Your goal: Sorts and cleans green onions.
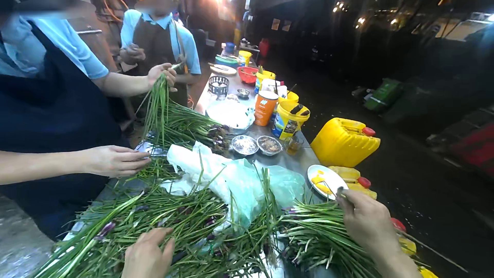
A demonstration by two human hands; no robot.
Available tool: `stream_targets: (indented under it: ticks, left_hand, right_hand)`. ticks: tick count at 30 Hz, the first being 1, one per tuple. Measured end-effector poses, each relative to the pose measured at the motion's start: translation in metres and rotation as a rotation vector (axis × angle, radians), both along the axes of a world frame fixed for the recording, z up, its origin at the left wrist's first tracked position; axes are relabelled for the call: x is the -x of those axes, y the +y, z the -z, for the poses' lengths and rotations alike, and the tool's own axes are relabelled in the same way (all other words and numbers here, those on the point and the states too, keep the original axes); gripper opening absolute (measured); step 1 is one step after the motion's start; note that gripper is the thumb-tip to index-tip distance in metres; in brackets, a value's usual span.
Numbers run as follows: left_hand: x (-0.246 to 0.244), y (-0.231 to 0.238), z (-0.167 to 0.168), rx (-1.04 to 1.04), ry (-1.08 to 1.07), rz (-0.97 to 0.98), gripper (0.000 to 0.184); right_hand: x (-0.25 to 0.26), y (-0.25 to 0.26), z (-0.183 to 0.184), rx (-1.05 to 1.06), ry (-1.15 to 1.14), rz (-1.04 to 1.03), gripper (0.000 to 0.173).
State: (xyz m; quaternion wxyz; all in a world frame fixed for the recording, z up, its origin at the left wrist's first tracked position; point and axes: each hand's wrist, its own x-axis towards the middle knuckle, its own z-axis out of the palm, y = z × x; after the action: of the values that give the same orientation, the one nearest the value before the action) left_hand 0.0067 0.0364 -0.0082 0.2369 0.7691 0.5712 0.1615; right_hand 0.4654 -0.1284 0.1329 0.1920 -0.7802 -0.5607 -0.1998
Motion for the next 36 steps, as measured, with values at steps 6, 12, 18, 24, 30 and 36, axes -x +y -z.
stream_targets:
  ticks: [6, 12, 18, 24, 30, 36]
  left_hand:
    - [-0.026, -0.019, 0.007, -0.010, 0.092, 0.205, 0.025]
    - [-0.053, -0.063, 0.042, 0.074, 0.445, 0.549, 0.031]
    - [-0.038, -0.053, 0.057, 0.021, 0.167, 0.437, 0.017]
    - [-0.014, -0.013, 0.014, 0.067, -0.152, 0.349, 0.024]
    - [0.001, 0.008, -0.010, 0.069, -0.384, 0.148, 0.028]
    - [0.005, 0.019, -0.026, -0.026, -0.622, 0.095, 0.024]
  right_hand:
    - [-0.065, 0.009, 0.065, 0.296, 0.072, 0.139, 0.017]
    - [-0.086, 0.006, 0.099, 0.536, 0.395, 0.245, 0.036]
    - [-0.082, 0.001, 0.081, 0.553, 0.423, 0.232, 0.039]
    - [-0.088, -0.007, 0.064, 0.572, 0.440, 0.257, 0.046]
    - [-0.094, -0.011, 0.052, 0.573, 0.467, 0.270, 0.048]
    - [-0.091, -0.007, 0.050, 0.567, 0.474, 0.257, 0.043]
